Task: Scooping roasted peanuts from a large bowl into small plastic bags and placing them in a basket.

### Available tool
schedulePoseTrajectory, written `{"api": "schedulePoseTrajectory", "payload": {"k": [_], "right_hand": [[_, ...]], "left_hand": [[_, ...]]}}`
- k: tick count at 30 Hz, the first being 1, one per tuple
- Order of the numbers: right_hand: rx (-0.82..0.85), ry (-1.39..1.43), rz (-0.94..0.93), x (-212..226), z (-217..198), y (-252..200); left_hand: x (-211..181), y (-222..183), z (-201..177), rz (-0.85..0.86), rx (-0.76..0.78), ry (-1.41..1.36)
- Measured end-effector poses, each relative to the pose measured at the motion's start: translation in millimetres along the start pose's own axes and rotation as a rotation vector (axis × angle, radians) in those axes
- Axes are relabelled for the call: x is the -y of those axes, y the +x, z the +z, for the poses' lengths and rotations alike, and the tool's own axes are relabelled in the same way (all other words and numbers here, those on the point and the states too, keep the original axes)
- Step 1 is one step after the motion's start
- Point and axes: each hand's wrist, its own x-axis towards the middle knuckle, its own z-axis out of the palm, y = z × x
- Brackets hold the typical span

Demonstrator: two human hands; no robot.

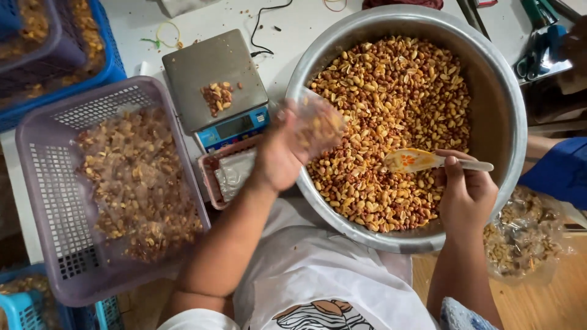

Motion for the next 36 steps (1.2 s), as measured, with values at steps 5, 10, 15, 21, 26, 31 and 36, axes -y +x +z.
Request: {"api": "schedulePoseTrajectory", "payload": {"k": [5,10,15,21,26,31,36], "right_hand": [[-0.012,-0.031,-0.008,20.0,0.6,-2.6],[-0.044,0.104,-0.113,40.6,-0.8,-13.8],[-0.073,0.152,-0.035,36.8,-0.2,-5.0],[-0.150,0.123,0.054,2.0,-8.5,0.1],[-0.148,0.004,0.093,-7.6,-15.1,-9.6],[-0.145,0.026,0.127,-15.4,-11.9,-10.3],[-0.115,-0.007,0.125,-9.5,-12.0,-11.9]], "left_hand": [[35.8,-22.1,41.1,-0.205,0.167,0.701],[64.4,-28.6,37.8,-0.524,0.206,1.092],[54.5,-25.7,41.3,-0.495,0.178,0.943],[15.6,23.7,-49.5,-0.011,0.151,0.441],[-88.3,56.7,-113.2,0.353,-0.620,1.697],[-62.5,25.8,-155.1,0.403,-0.719,2.001],[-28.7,-12.0,-149.5,0.576,-0.722,1.859]]}}
